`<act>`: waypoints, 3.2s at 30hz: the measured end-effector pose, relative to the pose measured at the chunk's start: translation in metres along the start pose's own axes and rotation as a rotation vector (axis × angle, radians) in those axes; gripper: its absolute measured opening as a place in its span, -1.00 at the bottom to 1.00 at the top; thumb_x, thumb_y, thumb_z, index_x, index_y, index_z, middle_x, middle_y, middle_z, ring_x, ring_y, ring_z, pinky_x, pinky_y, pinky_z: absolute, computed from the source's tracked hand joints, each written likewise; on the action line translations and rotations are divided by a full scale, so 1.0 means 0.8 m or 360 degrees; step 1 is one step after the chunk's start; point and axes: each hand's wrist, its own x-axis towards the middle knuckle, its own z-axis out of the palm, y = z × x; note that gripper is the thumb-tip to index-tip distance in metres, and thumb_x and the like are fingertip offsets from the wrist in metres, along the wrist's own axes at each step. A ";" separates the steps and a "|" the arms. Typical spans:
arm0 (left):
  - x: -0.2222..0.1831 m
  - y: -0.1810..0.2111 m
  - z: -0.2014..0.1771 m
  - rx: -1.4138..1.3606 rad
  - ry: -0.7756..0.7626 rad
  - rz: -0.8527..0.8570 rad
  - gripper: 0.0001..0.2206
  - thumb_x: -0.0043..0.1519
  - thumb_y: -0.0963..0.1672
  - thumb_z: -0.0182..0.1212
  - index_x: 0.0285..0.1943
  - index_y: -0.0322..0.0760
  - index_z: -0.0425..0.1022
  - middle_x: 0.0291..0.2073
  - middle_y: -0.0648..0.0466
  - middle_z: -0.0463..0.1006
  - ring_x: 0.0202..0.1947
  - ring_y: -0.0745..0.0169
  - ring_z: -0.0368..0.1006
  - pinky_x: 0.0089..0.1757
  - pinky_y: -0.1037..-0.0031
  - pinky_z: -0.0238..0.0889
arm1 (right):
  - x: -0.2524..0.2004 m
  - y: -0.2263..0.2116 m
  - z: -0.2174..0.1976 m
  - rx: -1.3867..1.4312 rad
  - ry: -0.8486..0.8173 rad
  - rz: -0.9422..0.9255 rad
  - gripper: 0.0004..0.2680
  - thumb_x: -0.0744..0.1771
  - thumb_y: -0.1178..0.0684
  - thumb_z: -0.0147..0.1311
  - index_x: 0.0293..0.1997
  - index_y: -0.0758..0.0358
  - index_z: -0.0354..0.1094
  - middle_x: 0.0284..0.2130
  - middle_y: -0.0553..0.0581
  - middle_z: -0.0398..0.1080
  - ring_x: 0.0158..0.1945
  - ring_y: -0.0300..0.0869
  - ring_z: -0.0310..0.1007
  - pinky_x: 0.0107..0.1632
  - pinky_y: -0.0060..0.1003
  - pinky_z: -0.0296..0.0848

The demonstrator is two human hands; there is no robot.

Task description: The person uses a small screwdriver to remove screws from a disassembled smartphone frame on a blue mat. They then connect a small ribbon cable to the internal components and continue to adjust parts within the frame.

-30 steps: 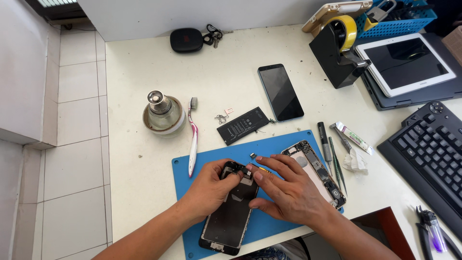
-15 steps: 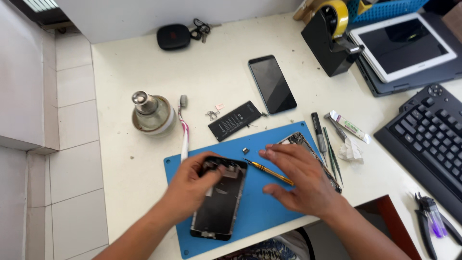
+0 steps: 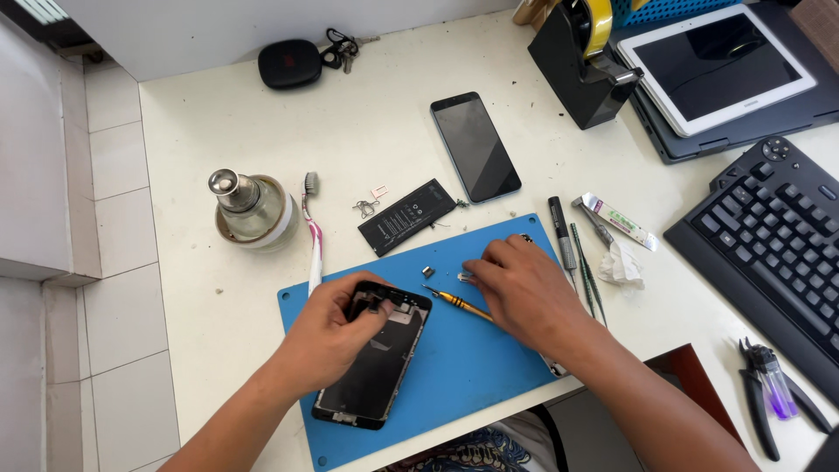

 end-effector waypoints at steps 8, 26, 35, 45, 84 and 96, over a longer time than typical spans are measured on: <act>-0.001 0.011 -0.001 -0.0012 -0.0125 0.0110 -0.87 0.43 -0.15 0.28 -0.07 -0.27 0.73 -0.51 0.20 0.37 -0.49 0.41 0.15 -0.38 0.47 0.02 | 0.026 -0.017 0.008 0.0012 -0.0009 -0.0044 -0.88 0.44 0.10 0.25 0.05 0.23 0.61 -0.23 0.15 0.43 -0.21 0.07 0.37 -0.20 0.06 0.40; 0.008 -0.003 0.008 -0.0212 -0.0020 0.0113 -0.90 0.46 -0.18 0.31 -0.15 -0.26 0.61 -0.51 0.22 0.26 -0.47 0.41 0.12 -0.37 0.46 0.00 | 0.073 -0.023 -0.028 0.0603 -0.0229 0.0092 -0.93 0.44 0.12 0.19 -0.06 0.17 0.62 -0.25 0.07 0.53 -0.20 -0.02 0.50 -0.24 -0.07 0.45; 0.007 0.015 0.006 -0.0189 -0.0033 0.0269 -0.91 0.43 -0.18 0.26 -0.08 -0.26 0.68 -0.50 0.22 0.35 -0.45 0.42 0.19 -0.36 0.50 0.05 | 0.049 -0.050 -0.069 0.1146 0.0408 0.0078 -0.93 0.40 0.23 0.27 -0.07 0.20 0.58 -0.17 0.13 0.69 -0.11 -0.10 0.74 -0.08 -0.27 0.74; 0.014 -0.009 -0.004 -0.0416 -0.0123 0.0440 -0.92 0.44 -0.18 0.26 -0.04 -0.29 0.64 -0.31 0.14 0.49 -0.28 0.34 0.33 -0.22 0.46 0.22 | 0.032 -0.070 -0.068 0.1119 0.0563 -0.0142 -0.91 0.41 0.23 0.27 -0.02 0.20 0.53 -0.09 0.18 0.63 -0.06 -0.03 0.78 -0.03 -0.20 0.80; 0.005 0.001 0.017 -0.0263 -0.0150 0.0345 -0.86 0.45 -0.13 0.24 -0.10 -0.26 0.67 -0.43 0.22 0.45 -0.38 0.41 0.25 -0.27 0.46 0.12 | 0.032 -0.105 -0.051 0.0710 0.0471 -0.0148 -0.92 0.39 0.21 0.34 -0.04 0.29 0.61 -0.08 0.21 0.66 -0.05 0.02 0.73 0.00 -0.12 0.75; 0.003 -0.004 0.020 -0.0285 -0.0091 0.0295 -0.88 0.45 -0.15 0.25 -0.12 -0.24 0.65 -0.45 0.20 0.43 -0.38 0.41 0.25 -0.28 0.44 0.14 | 0.036 -0.109 -0.048 0.0621 0.0550 -0.0323 -0.88 0.41 0.28 0.26 0.06 0.37 0.55 -0.08 0.29 0.59 -0.08 0.13 0.67 -0.06 -0.04 0.66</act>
